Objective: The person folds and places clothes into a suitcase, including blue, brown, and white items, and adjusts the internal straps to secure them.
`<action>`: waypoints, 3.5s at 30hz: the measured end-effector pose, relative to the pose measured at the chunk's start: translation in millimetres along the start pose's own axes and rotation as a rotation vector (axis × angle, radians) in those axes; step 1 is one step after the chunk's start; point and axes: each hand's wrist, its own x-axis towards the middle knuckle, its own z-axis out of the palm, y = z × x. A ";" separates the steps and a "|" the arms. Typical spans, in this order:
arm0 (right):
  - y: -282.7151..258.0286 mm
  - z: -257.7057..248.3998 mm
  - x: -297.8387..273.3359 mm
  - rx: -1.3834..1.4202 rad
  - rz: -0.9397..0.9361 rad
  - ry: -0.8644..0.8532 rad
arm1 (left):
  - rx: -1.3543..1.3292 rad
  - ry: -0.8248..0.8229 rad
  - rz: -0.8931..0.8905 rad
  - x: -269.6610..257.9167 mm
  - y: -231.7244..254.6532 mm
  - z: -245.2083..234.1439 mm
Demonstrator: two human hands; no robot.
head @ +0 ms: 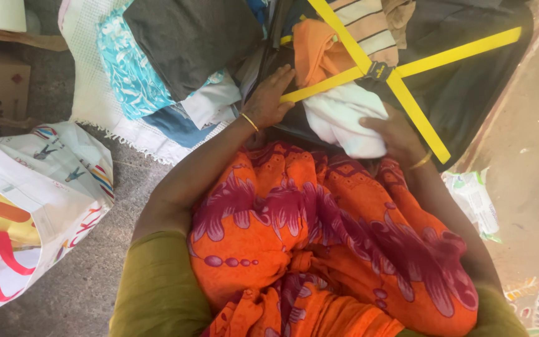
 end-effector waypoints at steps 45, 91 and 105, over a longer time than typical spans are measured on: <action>-75.1 9.9 -26.6 0.563 -0.372 -0.303 | -1.896 -0.482 -0.056 45.5 131.2 -63.0; -99.8 103.7 -63.0 -1.524 -1.327 0.093 | -1.635 -0.045 0.035 50.0 139.5 -29.0; -79.1 79.5 -54.8 -1.118 -1.122 0.305 | -2.021 -0.046 0.016 50.9 127.8 -71.3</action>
